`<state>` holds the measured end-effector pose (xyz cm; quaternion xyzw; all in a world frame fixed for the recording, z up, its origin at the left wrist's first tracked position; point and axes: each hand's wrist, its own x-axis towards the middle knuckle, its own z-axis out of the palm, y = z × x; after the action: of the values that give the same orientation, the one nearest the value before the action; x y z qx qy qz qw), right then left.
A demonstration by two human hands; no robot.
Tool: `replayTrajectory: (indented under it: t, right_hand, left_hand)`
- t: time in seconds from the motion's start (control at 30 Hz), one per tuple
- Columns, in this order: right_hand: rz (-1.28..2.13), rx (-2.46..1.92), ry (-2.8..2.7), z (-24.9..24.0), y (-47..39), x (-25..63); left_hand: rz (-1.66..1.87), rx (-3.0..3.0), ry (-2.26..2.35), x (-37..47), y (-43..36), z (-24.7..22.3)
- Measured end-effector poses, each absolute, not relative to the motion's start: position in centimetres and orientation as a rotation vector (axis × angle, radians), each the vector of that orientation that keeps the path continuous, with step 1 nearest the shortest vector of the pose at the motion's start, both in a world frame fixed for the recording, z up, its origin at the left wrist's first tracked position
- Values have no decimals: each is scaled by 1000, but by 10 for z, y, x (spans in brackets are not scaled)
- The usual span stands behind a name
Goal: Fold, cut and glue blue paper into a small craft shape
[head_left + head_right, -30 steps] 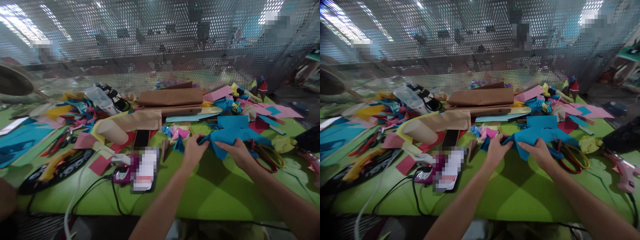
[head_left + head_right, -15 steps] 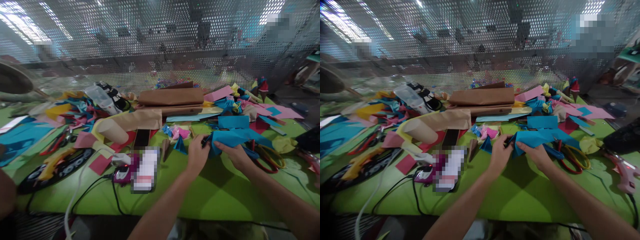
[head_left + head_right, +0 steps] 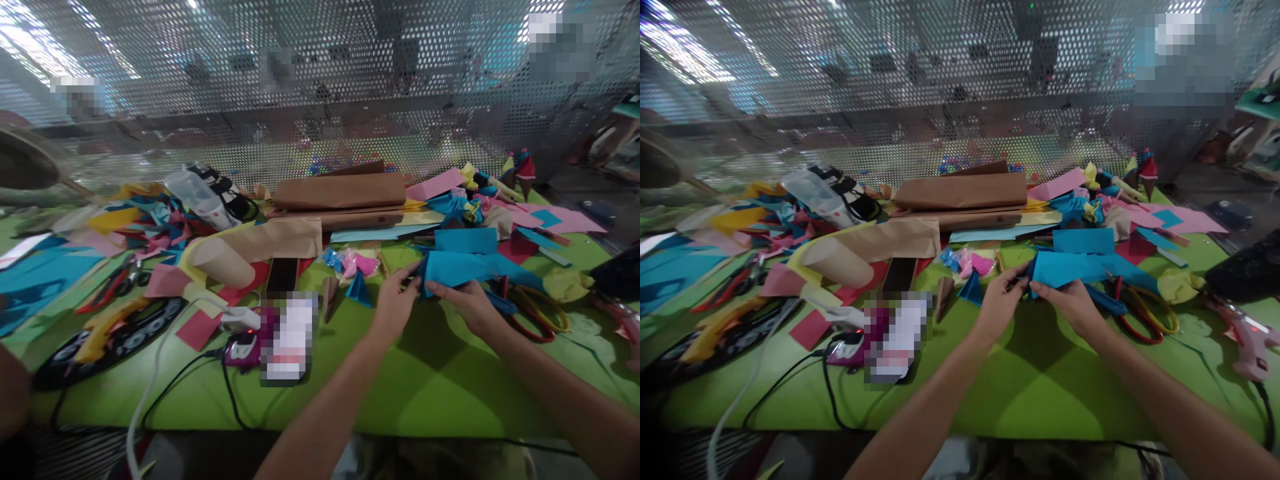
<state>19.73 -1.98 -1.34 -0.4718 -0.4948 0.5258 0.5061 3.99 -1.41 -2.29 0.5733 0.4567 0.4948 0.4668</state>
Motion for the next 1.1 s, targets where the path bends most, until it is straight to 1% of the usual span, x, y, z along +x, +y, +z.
replayTrajectory:
  t: [0.23, 0.5, 0.9, 1.0, 1.1]
  right_hand:
    - [1114, -1200, -1257, -18, -17, 204]
    - [1086, -1196, -1258, -6, -19, 200]
    - [1131, -1251, -1109, 3, -20, 199]
    - [1120, -1280, -1094, 3, -20, 200]
    - [1135, -1268, -1087, 2, -20, 201]
  left_hand:
    - [1100, 1105, 899, 36, -15, -19]
    - [1055, 1063, 938, 35, -13, -23]
    - [990, 1151, 862, 33, -16, -15]
    - [1030, 1272, 822, 36, -18, -17]
    - [1104, 1405, 887, 39, -20, -20]
